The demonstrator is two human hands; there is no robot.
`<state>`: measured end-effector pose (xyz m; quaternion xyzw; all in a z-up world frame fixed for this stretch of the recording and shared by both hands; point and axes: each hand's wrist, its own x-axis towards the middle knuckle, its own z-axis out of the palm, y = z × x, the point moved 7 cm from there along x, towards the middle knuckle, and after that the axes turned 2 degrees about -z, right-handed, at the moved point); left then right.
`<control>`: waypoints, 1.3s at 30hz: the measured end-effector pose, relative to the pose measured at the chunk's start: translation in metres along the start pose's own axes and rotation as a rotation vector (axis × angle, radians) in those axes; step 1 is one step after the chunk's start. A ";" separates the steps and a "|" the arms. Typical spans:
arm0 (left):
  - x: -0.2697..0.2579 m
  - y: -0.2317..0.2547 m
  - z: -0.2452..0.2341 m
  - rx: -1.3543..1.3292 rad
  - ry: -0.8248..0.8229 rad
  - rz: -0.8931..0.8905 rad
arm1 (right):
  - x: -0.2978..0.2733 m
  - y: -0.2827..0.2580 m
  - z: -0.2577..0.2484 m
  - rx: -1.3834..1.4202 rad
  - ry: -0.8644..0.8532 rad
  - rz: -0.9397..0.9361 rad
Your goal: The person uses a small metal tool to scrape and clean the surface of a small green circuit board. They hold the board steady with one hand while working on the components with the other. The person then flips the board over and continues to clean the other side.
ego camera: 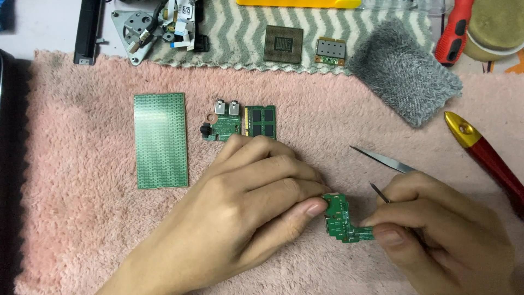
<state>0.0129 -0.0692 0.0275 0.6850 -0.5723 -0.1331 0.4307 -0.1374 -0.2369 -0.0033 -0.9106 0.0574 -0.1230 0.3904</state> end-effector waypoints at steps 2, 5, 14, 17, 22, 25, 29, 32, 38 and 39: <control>0.000 -0.001 0.000 0.004 0.000 -0.005 | -0.002 0.002 0.000 0.011 -0.001 -0.008; 0.000 -0.001 0.001 -0.007 -0.006 0.000 | -0.005 0.005 0.000 -0.002 -0.023 0.032; -0.001 0.000 0.001 -0.014 -0.001 0.007 | -0.005 -0.002 -0.003 0.003 0.006 -0.035; -0.001 0.000 0.001 -0.018 0.002 0.004 | -0.007 0.001 -0.002 -0.017 -0.015 -0.041; 0.000 0.002 -0.001 -0.026 0.020 0.018 | -0.007 0.003 -0.003 0.000 -0.011 -0.062; 0.000 0.001 -0.003 -0.043 0.034 0.009 | 0.003 -0.011 -0.001 0.023 0.015 -0.025; -0.001 0.000 -0.003 -0.044 -0.003 0.007 | 0.006 -0.003 0.003 -0.013 -0.041 -0.025; -0.004 0.000 0.001 -0.020 -0.037 0.019 | 0.009 -0.007 0.006 -0.023 -0.060 -0.046; -0.006 -0.003 0.005 -0.004 -0.081 0.037 | 0.008 -0.011 0.005 -0.037 -0.022 -0.041; -0.006 -0.004 0.005 -0.011 -0.096 0.015 | 0.007 -0.008 0.005 -0.042 -0.034 -0.029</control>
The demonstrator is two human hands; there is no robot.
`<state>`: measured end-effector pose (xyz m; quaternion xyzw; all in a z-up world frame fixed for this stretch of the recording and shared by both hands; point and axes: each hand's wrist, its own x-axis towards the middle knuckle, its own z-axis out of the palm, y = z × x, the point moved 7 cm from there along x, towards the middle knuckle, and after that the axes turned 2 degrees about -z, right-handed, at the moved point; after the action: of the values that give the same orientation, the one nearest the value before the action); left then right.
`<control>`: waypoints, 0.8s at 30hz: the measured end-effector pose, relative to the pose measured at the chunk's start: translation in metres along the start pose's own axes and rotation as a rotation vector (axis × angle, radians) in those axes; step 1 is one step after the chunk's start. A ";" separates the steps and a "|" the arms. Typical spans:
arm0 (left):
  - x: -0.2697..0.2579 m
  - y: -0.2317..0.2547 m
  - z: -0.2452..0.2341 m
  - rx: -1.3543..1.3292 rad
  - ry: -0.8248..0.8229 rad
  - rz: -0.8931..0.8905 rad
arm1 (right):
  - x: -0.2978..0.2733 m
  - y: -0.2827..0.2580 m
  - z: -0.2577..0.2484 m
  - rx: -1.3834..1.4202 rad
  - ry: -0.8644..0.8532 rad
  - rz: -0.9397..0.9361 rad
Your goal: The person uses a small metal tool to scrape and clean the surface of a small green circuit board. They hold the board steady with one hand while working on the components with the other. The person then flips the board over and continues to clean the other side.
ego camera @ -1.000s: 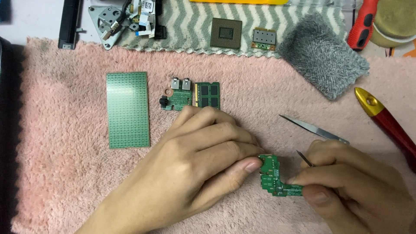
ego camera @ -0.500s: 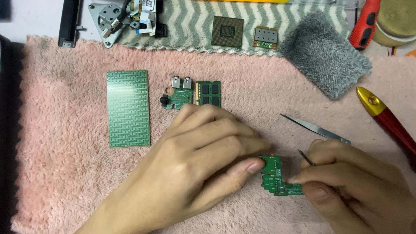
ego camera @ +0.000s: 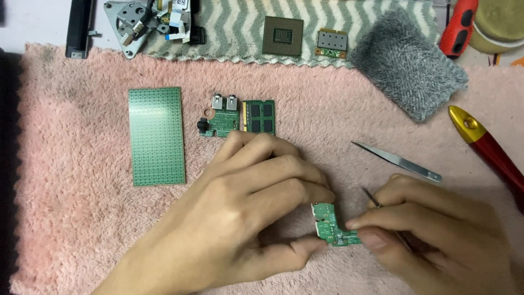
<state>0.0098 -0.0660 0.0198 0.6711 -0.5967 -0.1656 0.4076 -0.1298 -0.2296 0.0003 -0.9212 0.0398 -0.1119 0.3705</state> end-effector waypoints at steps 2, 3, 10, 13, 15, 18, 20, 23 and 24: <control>0.001 -0.001 0.001 -0.010 -0.015 -0.023 | -0.005 0.002 -0.002 -0.004 -0.015 0.013; 0.001 0.000 0.000 -0.020 0.006 -0.001 | -0.007 0.007 -0.004 0.003 -0.011 0.080; 0.002 0.003 0.002 -0.016 -0.008 0.025 | 0.008 -0.004 -0.008 -0.096 -0.036 0.114; 0.003 0.006 0.005 -0.024 -0.041 0.021 | 0.003 0.013 -0.013 -0.172 -0.089 0.187; 0.004 0.009 0.012 -0.031 -0.062 0.033 | 0.005 0.009 -0.014 -0.146 -0.063 0.174; 0.006 0.013 0.022 -0.027 -0.086 0.067 | 0.006 0.008 -0.016 -0.125 -0.049 0.133; 0.006 0.015 0.028 -0.025 -0.093 0.088 | 0.005 0.004 -0.015 -0.130 -0.066 0.113; 0.007 0.018 0.026 0.015 -0.038 0.116 | 0.003 0.006 -0.020 -0.034 -0.014 0.166; 0.007 0.018 0.023 -0.020 -0.042 0.108 | 0.000 0.014 -0.021 -0.007 -0.051 0.168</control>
<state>-0.0171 -0.0799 0.0214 0.6302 -0.6387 -0.1636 0.4101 -0.1348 -0.2538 0.0060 -0.9185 0.1079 -0.0566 0.3761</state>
